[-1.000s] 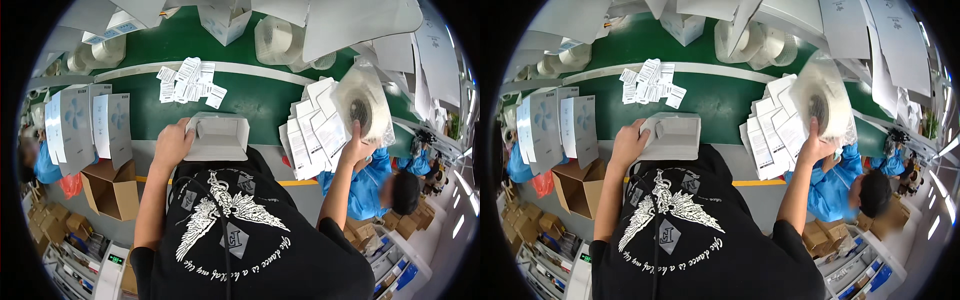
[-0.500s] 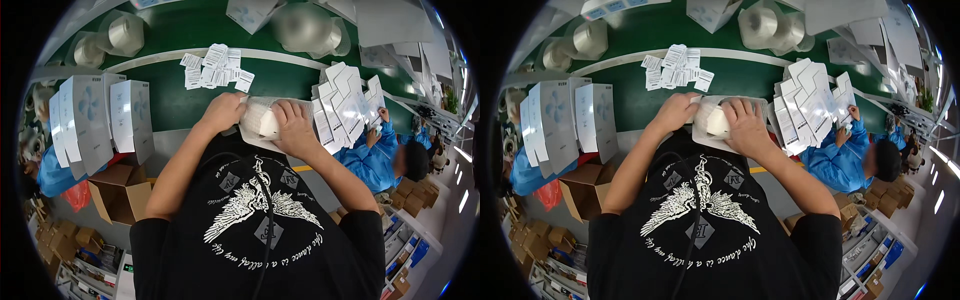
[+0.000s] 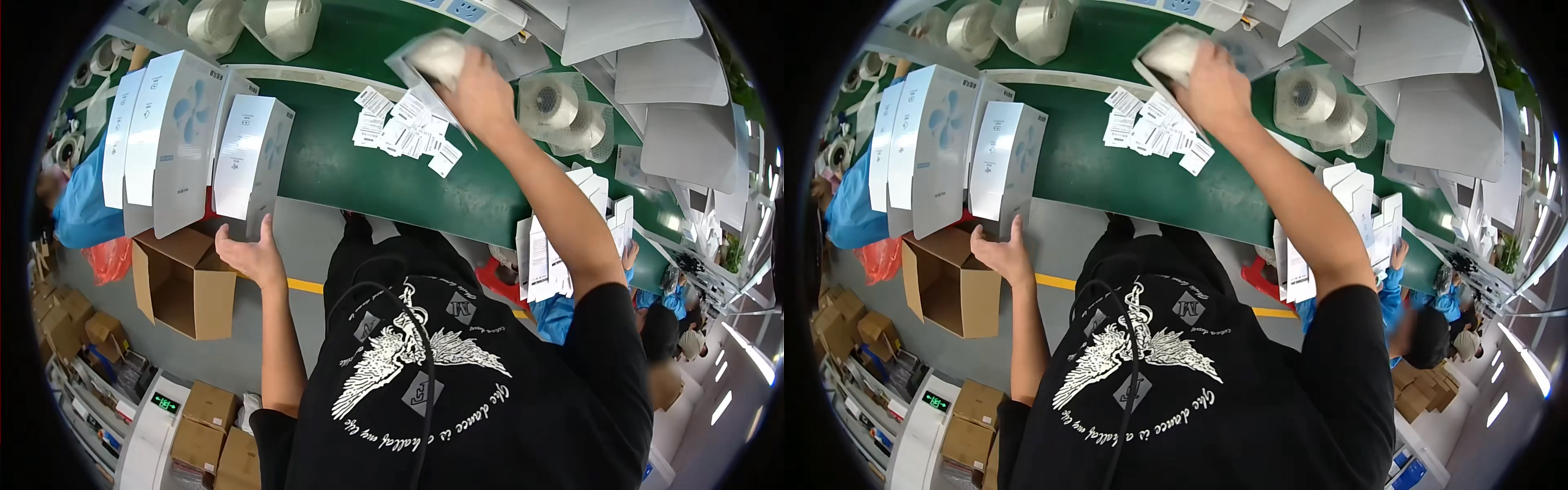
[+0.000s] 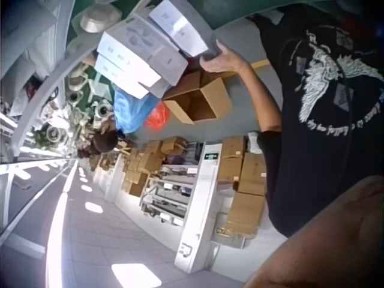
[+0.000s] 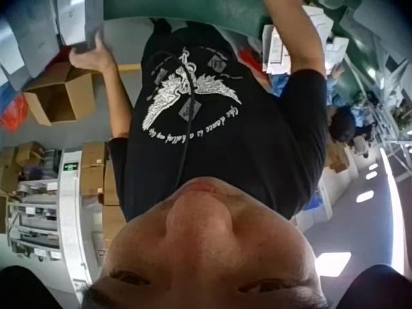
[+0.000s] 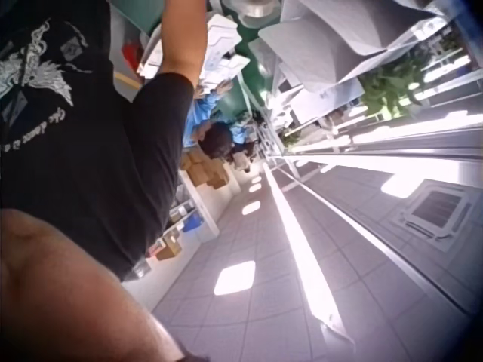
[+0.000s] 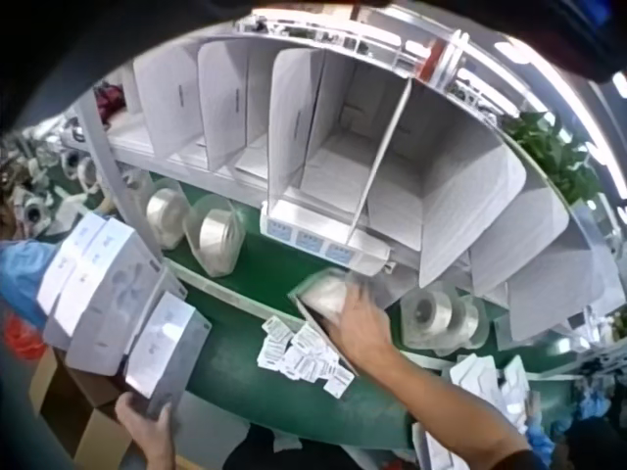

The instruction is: Placing electronic components, accessories, and instruction manuals into retail boxes on an assembly line.

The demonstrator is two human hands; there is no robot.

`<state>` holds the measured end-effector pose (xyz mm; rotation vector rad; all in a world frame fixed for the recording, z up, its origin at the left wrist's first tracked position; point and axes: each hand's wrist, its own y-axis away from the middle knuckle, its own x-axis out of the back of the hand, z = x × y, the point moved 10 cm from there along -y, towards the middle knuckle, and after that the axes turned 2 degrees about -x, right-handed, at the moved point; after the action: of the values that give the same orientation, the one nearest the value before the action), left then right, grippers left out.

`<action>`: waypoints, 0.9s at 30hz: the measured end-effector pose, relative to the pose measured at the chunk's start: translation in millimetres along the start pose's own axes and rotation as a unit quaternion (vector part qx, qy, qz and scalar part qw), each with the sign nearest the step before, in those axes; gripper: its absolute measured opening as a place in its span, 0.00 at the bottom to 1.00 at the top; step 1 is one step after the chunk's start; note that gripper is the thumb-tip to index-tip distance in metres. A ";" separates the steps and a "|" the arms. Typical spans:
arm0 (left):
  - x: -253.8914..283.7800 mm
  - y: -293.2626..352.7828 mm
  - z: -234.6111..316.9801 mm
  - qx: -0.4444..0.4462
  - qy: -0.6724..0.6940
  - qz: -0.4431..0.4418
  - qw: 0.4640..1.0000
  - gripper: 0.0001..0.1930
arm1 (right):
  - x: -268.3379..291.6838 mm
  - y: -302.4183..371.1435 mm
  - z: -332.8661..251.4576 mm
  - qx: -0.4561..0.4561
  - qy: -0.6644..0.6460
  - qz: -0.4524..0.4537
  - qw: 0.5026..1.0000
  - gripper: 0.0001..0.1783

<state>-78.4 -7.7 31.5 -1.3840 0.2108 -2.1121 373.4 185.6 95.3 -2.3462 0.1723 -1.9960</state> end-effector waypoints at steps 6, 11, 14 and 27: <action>-35.1 11.1 -37.3 0.150 0.115 -0.172 0.967 0.15 | -116.8 -147.7 40.4 0.046 -0.065 -0.064 0.995 0.29; 26.9 -12.8 21.5 0.067 0.155 -0.055 0.984 0.07 | -115.1 -140.0 40.6 0.037 -0.141 -0.136 0.980 0.27; 82.8 -9.2 77.6 -0.028 0.143 0.045 0.988 0.06 | -53.7 -98.4 30.4 0.014 -0.034 -0.070 0.997 0.28; -20.3 88.3 386.8 -0.442 0.193 -0.455 0.749 0.15 | -183.8 -177.5 111.0 0.124 -0.269 -0.065 0.953 0.47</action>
<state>301.0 4.1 148.7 -1.7241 0.9851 -3.3905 462.6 380.7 -82.4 -2.6652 -0.2504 -1.2475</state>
